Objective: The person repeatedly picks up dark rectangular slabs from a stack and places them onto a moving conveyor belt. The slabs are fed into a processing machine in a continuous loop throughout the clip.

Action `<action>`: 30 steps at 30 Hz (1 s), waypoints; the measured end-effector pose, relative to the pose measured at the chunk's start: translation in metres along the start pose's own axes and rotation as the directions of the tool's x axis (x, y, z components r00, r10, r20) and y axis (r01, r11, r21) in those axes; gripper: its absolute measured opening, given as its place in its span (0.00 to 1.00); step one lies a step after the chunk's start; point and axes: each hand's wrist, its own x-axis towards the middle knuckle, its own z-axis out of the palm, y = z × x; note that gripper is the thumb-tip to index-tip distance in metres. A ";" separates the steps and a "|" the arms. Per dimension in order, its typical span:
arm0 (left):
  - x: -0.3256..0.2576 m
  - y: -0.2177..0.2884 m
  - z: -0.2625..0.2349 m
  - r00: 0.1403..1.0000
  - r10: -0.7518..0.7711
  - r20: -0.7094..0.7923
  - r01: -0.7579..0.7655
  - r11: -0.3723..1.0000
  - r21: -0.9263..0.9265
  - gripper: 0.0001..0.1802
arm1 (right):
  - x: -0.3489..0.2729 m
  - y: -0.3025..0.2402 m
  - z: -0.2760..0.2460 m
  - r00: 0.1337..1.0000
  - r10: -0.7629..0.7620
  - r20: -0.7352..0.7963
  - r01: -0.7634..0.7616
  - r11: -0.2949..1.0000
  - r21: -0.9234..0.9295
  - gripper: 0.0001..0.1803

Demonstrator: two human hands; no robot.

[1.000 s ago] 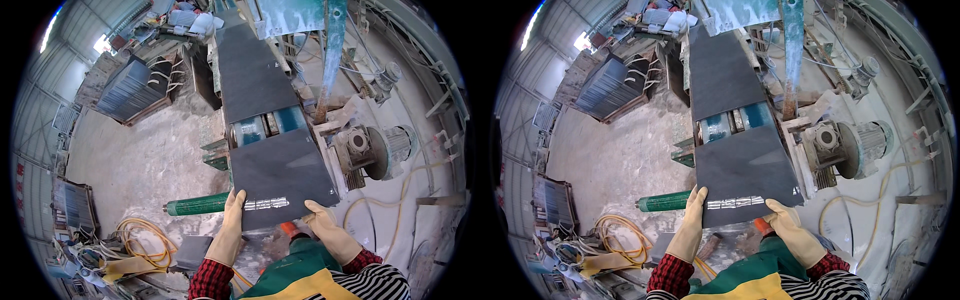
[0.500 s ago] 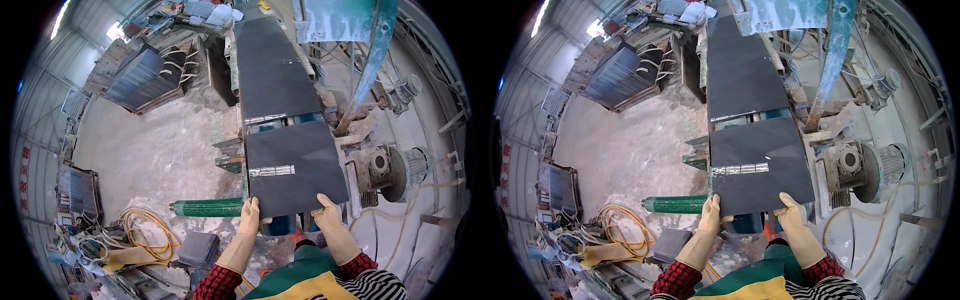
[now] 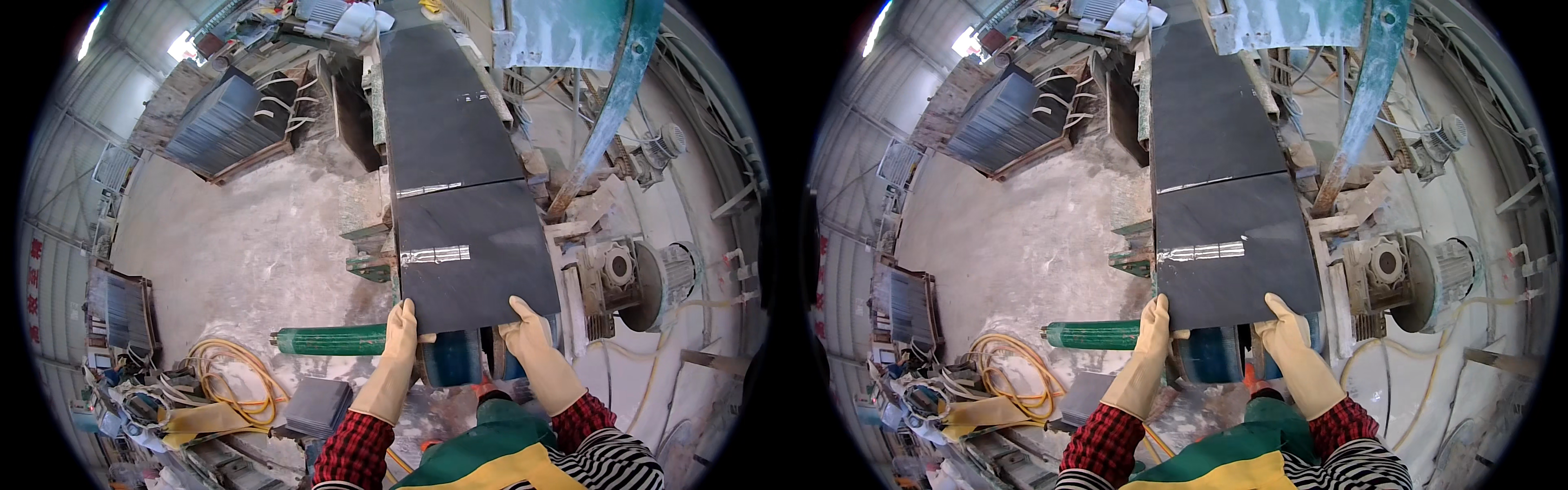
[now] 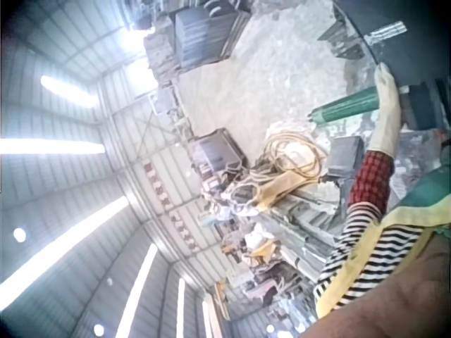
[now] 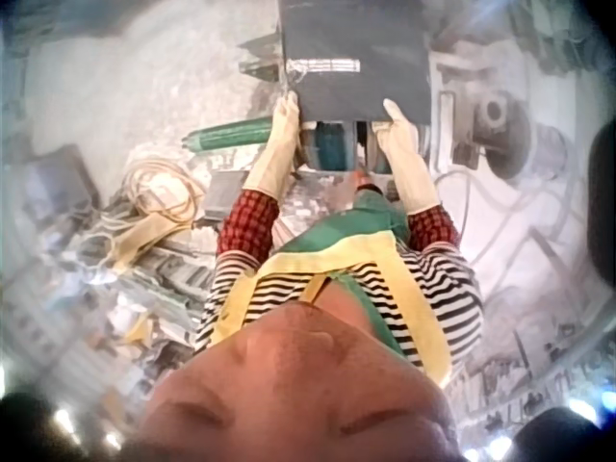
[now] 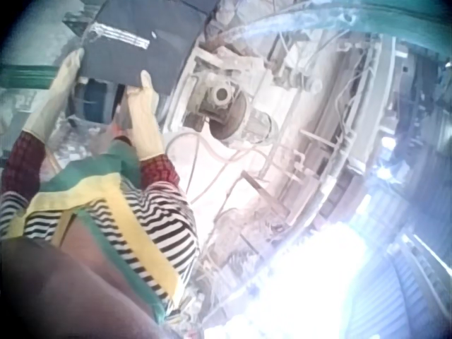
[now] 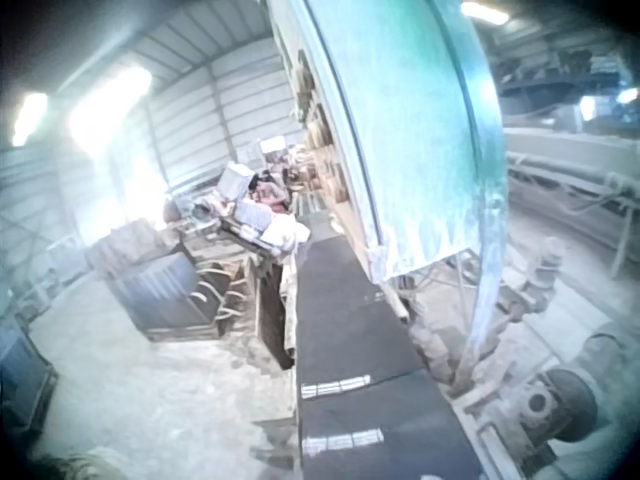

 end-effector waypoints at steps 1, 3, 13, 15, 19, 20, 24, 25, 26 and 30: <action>0.002 0.001 0.000 1.000 0.003 0.010 -0.003 1.000 0.000 0.22 | 0.002 -0.001 0.004 1.000 0.015 -0.004 -0.015 1.000 0.009 0.19; 0.004 0.003 0.003 1.000 0.002 -0.013 -0.002 1.000 0.007 0.23 | 0.003 -0.006 0.010 0.999 0.040 -0.007 -0.041 0.999 -0.031 0.16; 0.003 0.029 -0.056 0.903 0.418 0.098 -0.260 0.350 0.900 0.25 | 0.041 -0.079 -0.020 0.608 0.793 -0.041 -0.665 0.480 -0.573 0.39; -0.019 0.026 -0.078 0.970 0.245 0.006 -0.160 0.613 0.773 0.25 | 0.042 -0.079 -0.022 0.508 0.854 0.110 -0.701 0.484 -0.524 0.38; -0.085 -0.014 -0.149 0.995 0.015 -0.097 0.031 0.891 0.453 0.24 | -0.030 -0.025 0.005 0.930 0.339 0.144 -0.312 0.933 -0.180 0.26; -0.108 -0.041 -0.177 0.993 -0.016 -0.121 0.061 0.925 0.374 0.24 | -0.038 -0.019 0.015 0.934 0.265 0.239 -0.243 0.963 -0.116 0.24; -0.200 -0.088 -0.245 0.908 -0.117 -0.402 0.185 0.973 0.136 0.24 | -0.048 0.007 0.049 0.914 0.089 0.397 -0.064 0.995 -0.077 0.18; -0.228 -0.099 -0.261 0.868 -0.143 -0.476 0.197 0.978 0.065 0.24 | -0.048 0.023 0.057 0.905 0.135 0.404 -0.075 0.984 -0.161 0.18; -0.256 -0.114 -0.278 0.818 -0.176 -0.547 0.199 0.980 -0.017 0.25 | -0.049 0.042 0.064 0.892 0.187 0.411 -0.086 0.964 -0.252 0.18; -0.384 -0.234 -0.372 0.682 -0.032 -0.731 -0.137 0.976 -0.172 0.23 | -0.078 0.141 0.058 0.766 0.466 0.442 -0.204 0.829 -0.521 0.19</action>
